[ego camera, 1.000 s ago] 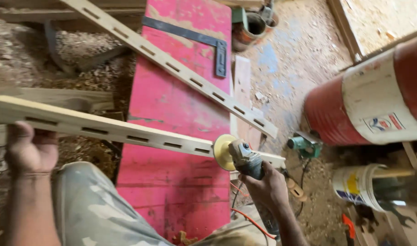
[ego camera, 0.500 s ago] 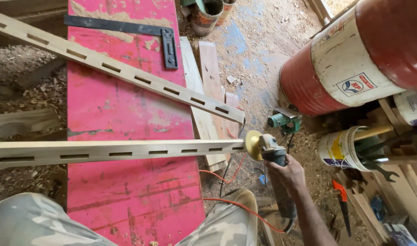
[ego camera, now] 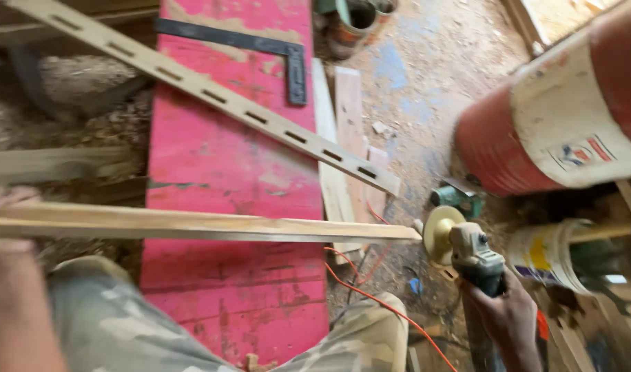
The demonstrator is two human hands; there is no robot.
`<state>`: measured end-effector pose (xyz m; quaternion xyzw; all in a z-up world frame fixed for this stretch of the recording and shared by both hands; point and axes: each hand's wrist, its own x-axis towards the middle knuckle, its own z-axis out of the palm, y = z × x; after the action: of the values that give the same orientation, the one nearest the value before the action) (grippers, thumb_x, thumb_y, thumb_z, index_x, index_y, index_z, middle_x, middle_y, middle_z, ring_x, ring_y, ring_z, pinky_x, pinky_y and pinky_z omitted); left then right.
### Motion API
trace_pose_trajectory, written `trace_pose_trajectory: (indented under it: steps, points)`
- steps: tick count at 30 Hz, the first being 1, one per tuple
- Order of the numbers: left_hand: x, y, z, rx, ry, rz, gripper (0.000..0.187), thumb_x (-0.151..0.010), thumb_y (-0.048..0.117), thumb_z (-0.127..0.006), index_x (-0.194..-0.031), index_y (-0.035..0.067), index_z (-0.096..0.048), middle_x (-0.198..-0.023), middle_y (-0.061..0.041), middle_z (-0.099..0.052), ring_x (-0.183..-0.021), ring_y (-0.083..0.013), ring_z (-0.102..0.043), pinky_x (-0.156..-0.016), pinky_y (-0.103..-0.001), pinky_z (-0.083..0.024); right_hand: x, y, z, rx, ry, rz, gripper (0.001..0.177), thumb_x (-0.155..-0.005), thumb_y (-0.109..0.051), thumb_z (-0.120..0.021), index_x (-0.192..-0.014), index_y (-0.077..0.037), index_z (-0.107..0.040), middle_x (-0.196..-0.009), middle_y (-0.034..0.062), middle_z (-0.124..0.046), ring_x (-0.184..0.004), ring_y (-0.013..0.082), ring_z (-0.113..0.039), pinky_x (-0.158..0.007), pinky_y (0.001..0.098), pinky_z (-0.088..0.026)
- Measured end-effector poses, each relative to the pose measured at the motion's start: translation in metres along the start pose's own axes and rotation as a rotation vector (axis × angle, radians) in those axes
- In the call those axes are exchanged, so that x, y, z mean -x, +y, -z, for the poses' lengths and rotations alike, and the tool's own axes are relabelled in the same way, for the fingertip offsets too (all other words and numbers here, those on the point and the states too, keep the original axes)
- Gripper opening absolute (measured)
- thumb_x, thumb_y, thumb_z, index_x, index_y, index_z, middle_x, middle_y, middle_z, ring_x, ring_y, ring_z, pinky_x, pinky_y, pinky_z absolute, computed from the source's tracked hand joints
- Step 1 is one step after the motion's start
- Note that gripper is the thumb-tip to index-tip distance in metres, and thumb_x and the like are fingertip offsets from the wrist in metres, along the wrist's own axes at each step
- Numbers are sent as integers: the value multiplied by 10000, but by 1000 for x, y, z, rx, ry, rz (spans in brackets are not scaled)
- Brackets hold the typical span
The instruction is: The recorder is using an angle grinder with a sanding attachment to sand down long wooden slats in a workshop environment.
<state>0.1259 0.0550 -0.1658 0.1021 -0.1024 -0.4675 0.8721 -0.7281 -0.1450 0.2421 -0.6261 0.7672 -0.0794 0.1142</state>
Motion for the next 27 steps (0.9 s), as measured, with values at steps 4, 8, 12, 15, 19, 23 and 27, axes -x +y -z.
trace_pose_trajectory:
  steps: [4, 8, 12, 15, 19, 23, 27]
  points:
    - [11, -80, -186, -39, 17, -154, 682, -837, 780, -489, -974, 143, -687, -842, -29, -669, -779, -179, -637, -823, -379, -470, 47, -99, 0, -164, -54, 101, 596, -674, -321, -850, -1201, -67, -734, -933, 114, -812, -895, 209, -777, -827, 371, -579]
    - [18, -85, -233, 23, 44, -210, 690, -977, 756, -388, -944, 114, -640, -834, -48, -642, -789, -197, -625, -793, -382, -476, 73, -168, -29, -367, -197, 187, 612, -651, -239, -846, -1227, -67, -731, -939, 133, -778, -878, 213, -769, -806, 375, -586]
    - [24, -83, -273, -11, 115, -254, 453, -1067, 545, -463, -903, 144, -595, -851, -29, -588, -803, -196, -566, -818, -405, -506, 91, -240, -57, -236, -255, 559, 744, -544, -295, -943, -1212, -75, -697, -956, 101, -797, -872, 157, -766, -808, 341, -576]
    - [24, -93, -287, -81, 60, -296, 372, -1038, 522, -555, -923, 170, -594, -906, -15, -574, -863, -189, -554, -840, -406, -510, 116, -290, -66, -383, -416, 638, 732, -561, -312, -946, -1212, -92, -696, -968, 90, -820, -881, 162, -781, -821, 339, -593]
    - [21, -98, -316, -74, -5, -311, 394, -1091, 517, -527, -924, 164, -576, -902, -25, -539, -858, -186, -536, -834, -376, -490, 156, -368, -55, -274, -474, 599, 680, -568, -327, -936, -1191, -137, -741, -949, 69, -798, -849, 177, -816, -817, 340, -613]
    - [23, -99, -326, 34, -43, -276, 403, -1102, 505, -486, -927, 147, -550, -934, -32, -513, -909, -193, -532, -875, -371, -479, 184, -427, -46, -49, -435, 598, 833, -534, -350, -991, -1287, -168, -685, -965, 86, -795, -872, 195, -772, -812, 361, -578]
    - [23, -98, -328, 125, -18, -208, 429, -1095, 497, -438, -904, 122, -523, -930, -45, -484, -947, -201, -510, -924, -392, -476, 198, -455, -51, -134, -448, 755, 794, -548, -344, -929, -1270, -132, -677, -956, 101, -799, -842, 212, -787, -798, 361, -591]
